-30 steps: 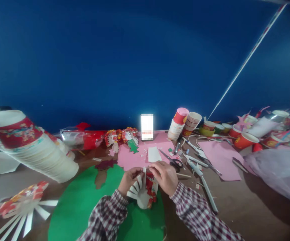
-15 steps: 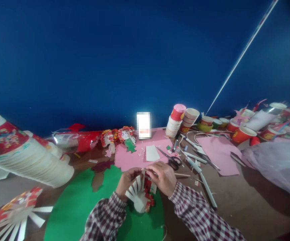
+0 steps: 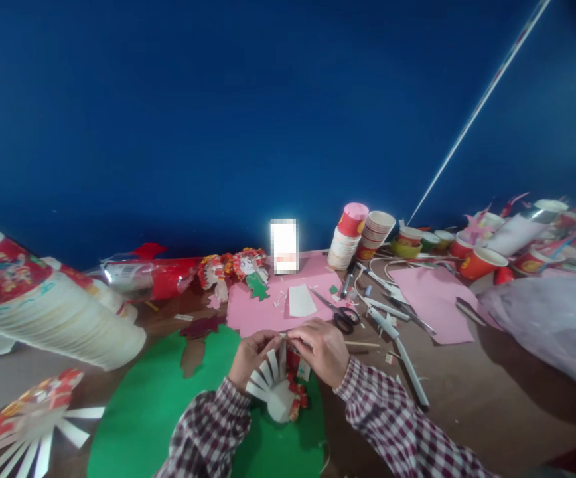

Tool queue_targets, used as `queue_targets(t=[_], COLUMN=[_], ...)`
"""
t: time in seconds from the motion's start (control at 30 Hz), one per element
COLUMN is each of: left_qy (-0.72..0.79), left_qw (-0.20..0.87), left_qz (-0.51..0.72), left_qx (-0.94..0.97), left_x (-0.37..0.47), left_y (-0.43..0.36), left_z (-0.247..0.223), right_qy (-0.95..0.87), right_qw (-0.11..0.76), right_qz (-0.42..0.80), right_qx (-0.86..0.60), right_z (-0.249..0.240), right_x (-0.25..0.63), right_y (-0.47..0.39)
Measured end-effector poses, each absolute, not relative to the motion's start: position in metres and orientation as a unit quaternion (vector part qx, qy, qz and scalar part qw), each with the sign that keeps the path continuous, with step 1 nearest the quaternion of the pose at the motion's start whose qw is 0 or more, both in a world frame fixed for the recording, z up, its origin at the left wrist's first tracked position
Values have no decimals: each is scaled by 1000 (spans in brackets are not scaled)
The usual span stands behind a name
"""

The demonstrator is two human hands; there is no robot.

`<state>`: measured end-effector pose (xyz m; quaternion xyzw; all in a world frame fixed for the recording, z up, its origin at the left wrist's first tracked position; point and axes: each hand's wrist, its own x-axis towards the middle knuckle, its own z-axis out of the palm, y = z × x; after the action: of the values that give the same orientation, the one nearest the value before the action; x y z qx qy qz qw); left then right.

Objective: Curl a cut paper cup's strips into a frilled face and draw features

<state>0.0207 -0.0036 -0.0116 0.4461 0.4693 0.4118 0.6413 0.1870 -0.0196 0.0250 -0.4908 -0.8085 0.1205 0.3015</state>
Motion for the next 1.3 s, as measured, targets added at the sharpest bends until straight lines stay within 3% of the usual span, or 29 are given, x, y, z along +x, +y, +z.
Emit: queue_targets(t=[0.53, 1.0, 1.3], left_qy=[451, 516, 517], left_qw=[665, 572, 583], left_qz=[416, 373, 334], left_qx=[426, 517, 530], left_x=[22, 16, 16], left_y=[-5, -1, 0], left_z=[-16, -5, 0], right_qy=[-808, -840, -849], right_qw=[295, 272, 256], right_qz=[134, 72, 73], right_qx=[-492, -464, -457], right_z=[28, 29, 30], right_x=[187, 186, 184], right_y=[-21, -23, -23])
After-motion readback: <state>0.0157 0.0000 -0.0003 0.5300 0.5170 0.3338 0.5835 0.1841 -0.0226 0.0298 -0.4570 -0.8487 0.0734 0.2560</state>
